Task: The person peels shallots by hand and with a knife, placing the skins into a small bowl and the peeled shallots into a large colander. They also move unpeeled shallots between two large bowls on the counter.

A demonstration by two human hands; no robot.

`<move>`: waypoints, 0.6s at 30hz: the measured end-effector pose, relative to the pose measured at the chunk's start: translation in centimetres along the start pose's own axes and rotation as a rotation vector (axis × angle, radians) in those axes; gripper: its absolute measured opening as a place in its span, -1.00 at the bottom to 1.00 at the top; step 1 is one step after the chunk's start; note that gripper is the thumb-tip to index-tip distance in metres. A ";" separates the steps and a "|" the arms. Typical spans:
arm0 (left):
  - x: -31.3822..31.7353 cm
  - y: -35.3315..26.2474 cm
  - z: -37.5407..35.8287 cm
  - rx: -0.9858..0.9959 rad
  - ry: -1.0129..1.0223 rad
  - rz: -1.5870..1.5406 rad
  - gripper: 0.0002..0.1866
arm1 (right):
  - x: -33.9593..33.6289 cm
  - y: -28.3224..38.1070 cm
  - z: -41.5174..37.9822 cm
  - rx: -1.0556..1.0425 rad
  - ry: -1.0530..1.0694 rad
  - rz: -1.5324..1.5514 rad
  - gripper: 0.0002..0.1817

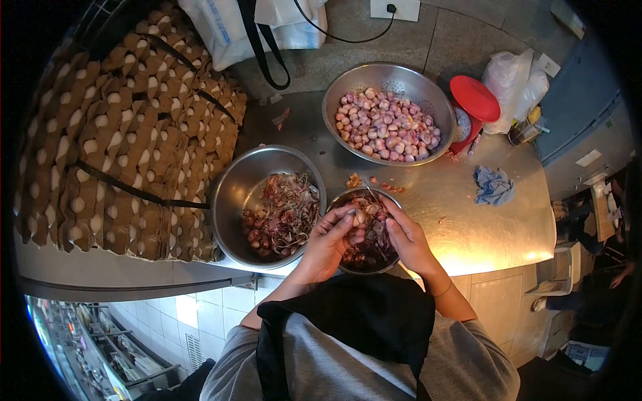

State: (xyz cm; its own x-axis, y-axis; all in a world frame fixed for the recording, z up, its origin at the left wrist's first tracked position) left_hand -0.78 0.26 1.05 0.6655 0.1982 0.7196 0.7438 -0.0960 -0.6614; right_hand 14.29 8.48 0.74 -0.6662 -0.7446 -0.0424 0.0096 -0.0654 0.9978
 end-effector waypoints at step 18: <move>-0.4 0.5 0.4 0.128 -0.059 0.050 -0.73 | 1.2 1.3 -0.7 -0.082 0.119 -0.219 -0.60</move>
Point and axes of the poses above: each hand's wrist, its own z-axis towards the middle knuckle, its own x-axis out of the palm, y = z × x, the point moved 2 cm from there along z, towards the middle knuckle, and after that the axes turned 7 degrees about y, right-handed, at the moved point
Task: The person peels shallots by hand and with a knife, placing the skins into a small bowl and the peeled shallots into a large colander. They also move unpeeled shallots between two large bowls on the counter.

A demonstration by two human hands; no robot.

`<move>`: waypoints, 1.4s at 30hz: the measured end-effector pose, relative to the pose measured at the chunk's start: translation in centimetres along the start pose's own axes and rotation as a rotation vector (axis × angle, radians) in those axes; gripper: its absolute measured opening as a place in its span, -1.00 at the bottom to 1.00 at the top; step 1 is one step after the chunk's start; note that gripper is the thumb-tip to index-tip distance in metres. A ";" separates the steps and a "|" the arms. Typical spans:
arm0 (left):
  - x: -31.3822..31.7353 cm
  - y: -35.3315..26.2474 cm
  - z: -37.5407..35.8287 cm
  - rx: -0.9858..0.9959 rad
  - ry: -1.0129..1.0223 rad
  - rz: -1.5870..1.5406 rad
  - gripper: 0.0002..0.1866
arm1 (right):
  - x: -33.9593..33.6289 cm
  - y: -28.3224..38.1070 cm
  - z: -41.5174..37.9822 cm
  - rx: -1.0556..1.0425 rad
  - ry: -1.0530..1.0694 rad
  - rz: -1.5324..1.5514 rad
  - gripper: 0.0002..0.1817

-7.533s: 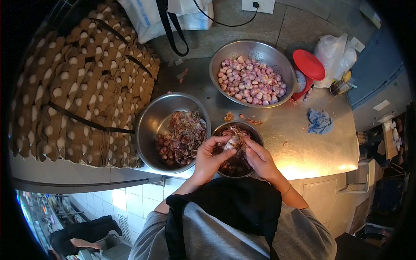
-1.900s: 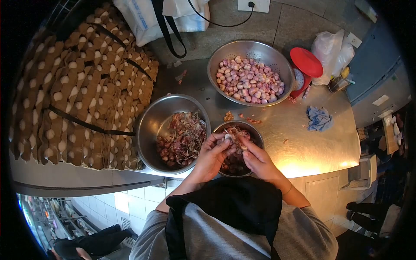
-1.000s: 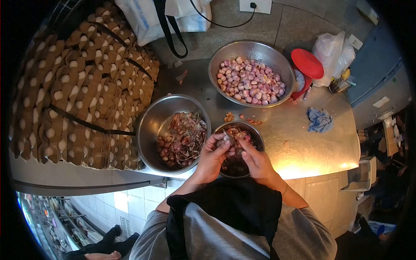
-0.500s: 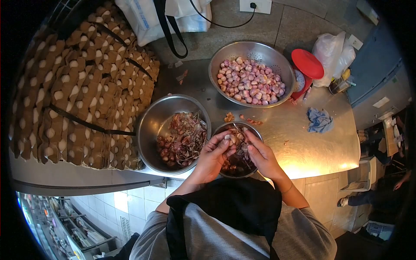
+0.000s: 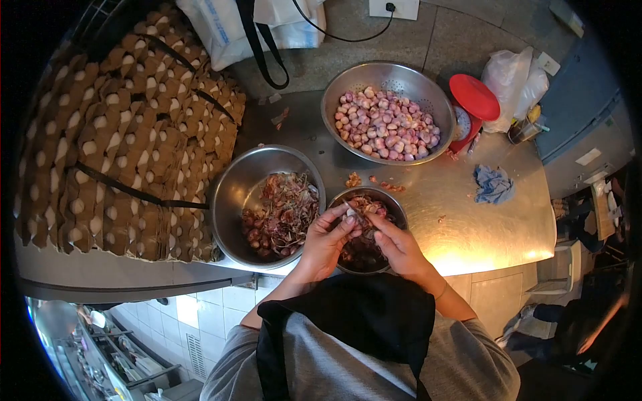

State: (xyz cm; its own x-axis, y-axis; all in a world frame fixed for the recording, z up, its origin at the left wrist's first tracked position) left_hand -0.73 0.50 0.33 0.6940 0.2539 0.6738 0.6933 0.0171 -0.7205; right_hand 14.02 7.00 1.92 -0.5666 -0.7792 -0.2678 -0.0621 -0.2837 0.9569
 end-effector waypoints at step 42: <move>-0.2 0.6 -0.1 -0.129 -0.017 0.154 -0.73 | 0.1 0.1 -0.2 0.089 0.002 -0.119 -0.57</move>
Point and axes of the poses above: each hand's wrist, its own z-axis towards the middle knuckle, its own x-axis out of the palm, y = z × x, the point moved 2 cm from there along z, towards the middle knuckle, and after that the axes turned 7 degrees about y, right-handed, at the moved point
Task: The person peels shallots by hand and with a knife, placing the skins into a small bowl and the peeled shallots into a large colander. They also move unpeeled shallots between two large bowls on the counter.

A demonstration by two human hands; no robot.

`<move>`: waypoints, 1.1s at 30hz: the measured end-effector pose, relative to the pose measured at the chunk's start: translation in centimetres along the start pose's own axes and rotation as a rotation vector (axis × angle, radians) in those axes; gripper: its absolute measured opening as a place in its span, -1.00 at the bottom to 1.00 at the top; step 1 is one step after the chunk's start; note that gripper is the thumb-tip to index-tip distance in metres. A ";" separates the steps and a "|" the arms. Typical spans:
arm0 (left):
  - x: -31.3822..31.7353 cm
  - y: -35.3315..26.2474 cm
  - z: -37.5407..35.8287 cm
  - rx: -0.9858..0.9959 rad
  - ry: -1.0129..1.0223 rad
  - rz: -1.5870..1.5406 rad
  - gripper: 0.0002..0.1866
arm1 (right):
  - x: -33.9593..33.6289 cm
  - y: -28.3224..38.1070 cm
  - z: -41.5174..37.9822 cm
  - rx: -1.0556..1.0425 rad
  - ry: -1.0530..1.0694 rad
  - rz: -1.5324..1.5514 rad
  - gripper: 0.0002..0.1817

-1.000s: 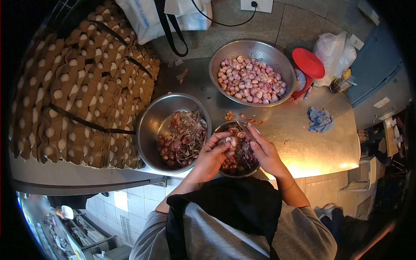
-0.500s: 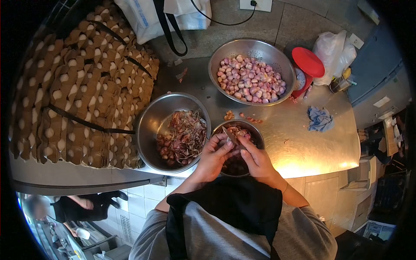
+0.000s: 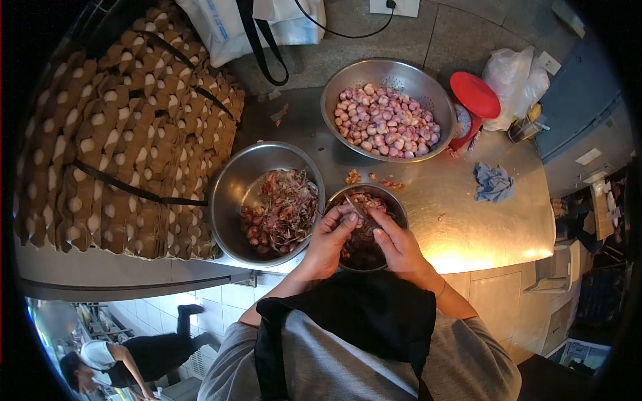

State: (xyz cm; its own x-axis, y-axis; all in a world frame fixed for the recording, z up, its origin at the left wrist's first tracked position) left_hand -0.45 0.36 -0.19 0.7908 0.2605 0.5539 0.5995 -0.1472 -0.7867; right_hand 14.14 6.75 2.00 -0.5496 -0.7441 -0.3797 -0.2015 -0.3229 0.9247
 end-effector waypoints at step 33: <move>0.2 -0.7 0.1 0.053 0.075 -0.101 -0.77 | 0.0 -2.9 0.5 -0.042 -0.093 0.252 -0.61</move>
Point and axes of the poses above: each hand's wrist, its own z-axis towards the middle knuckle, its own x-axis out of the palm, y = z × x, the point moved 2 cm from there along z, towards the middle knuckle, and after that the axes turned 7 degrees about y, right-handed, at the moved point
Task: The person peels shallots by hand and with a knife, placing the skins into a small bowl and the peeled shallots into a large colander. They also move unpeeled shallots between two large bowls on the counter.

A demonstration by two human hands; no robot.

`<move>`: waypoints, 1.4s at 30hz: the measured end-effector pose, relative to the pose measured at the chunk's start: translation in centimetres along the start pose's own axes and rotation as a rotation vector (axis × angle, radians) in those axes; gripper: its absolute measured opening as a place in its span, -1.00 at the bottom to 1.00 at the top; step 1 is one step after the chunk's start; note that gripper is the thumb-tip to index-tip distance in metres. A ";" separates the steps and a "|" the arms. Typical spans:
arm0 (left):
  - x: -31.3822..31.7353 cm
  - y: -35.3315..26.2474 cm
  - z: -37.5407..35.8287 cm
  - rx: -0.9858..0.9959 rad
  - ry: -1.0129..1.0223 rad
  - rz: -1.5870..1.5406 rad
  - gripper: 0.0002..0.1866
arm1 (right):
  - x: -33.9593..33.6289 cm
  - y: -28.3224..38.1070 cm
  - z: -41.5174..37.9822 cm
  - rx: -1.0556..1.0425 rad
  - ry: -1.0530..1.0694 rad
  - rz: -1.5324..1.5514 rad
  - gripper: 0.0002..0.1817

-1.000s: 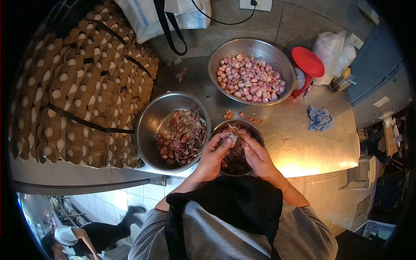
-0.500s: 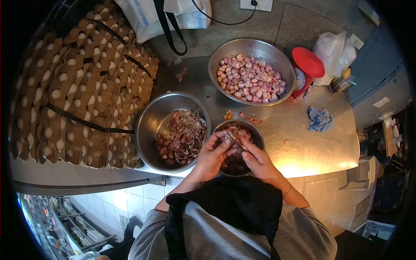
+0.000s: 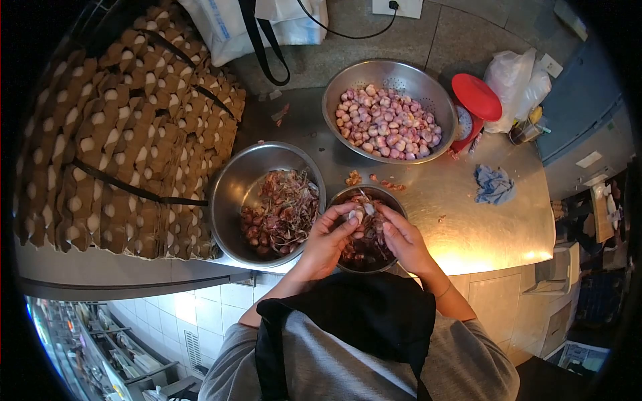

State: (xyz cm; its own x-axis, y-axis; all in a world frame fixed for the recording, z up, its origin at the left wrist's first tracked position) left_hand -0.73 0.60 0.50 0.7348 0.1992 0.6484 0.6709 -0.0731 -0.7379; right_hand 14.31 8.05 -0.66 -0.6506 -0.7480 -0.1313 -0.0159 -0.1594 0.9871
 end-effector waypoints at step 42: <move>4.7 -9.0 13.3 0.243 0.060 0.190 -0.71 | 0.4 -0.7 -1.5 0.236 0.060 0.509 -0.58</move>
State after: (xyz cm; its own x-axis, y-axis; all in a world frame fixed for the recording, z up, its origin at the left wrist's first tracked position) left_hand -4.65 15.20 7.69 0.8539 0.1458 0.4995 0.4833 0.1334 -0.8652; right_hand 15.22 6.94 -1.57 -0.5764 -0.7291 0.3690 0.1153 0.3745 0.9200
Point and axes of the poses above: each hand's wrist, its own z-axis towards the middle knuckle, its own x-axis out of the palm, y = z × x, the point moved 2 cm from there along z, towards the middle knuckle, and after that the axes turned 7 degrees about y, right-handed, at the moved point
